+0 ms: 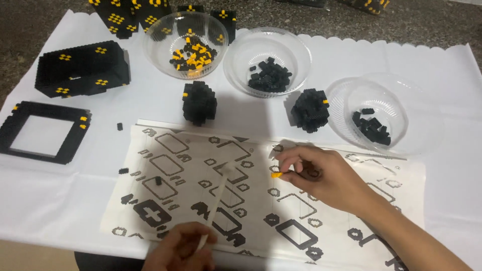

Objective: Assembling a black frame structure using small interlocking plastic blocks according to a printed instruction sheet.

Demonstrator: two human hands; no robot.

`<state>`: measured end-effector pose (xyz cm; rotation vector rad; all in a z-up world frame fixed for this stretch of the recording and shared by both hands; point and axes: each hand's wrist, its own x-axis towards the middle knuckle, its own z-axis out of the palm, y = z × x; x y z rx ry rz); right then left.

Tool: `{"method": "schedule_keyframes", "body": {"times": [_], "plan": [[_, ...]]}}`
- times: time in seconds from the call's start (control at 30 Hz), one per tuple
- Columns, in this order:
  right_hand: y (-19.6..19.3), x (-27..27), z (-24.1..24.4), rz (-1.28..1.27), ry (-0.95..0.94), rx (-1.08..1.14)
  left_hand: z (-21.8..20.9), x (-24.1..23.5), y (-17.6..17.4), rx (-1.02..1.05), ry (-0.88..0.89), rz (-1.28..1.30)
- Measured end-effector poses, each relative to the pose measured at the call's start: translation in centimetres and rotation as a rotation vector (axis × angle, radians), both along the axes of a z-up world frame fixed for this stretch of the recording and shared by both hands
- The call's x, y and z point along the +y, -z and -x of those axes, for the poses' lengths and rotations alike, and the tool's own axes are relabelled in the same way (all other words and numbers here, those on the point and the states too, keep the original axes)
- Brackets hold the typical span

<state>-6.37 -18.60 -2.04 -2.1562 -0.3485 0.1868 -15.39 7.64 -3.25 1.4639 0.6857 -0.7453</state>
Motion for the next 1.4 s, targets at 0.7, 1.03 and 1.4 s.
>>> {"method": "schedule_keyframes", "body": {"times": [0.7, 1.03, 1.4], "plan": [[-0.2, -0.5, 0.5, 0.045, 0.042, 0.101, 1.7, -4.9, 1.6, -0.618, 0.495, -0.728], [0.5, -1.2, 0.5, 0.108, -0.002, 0.056, 0.4, -6.7, 2.0, -0.822, 0.699, -0.805], [-0.1, -0.9, 0.4, 0.077, 0.031, 0.155, 1.0, -6.8, 0.7, -1.164, 0.475, -1.039]]}}
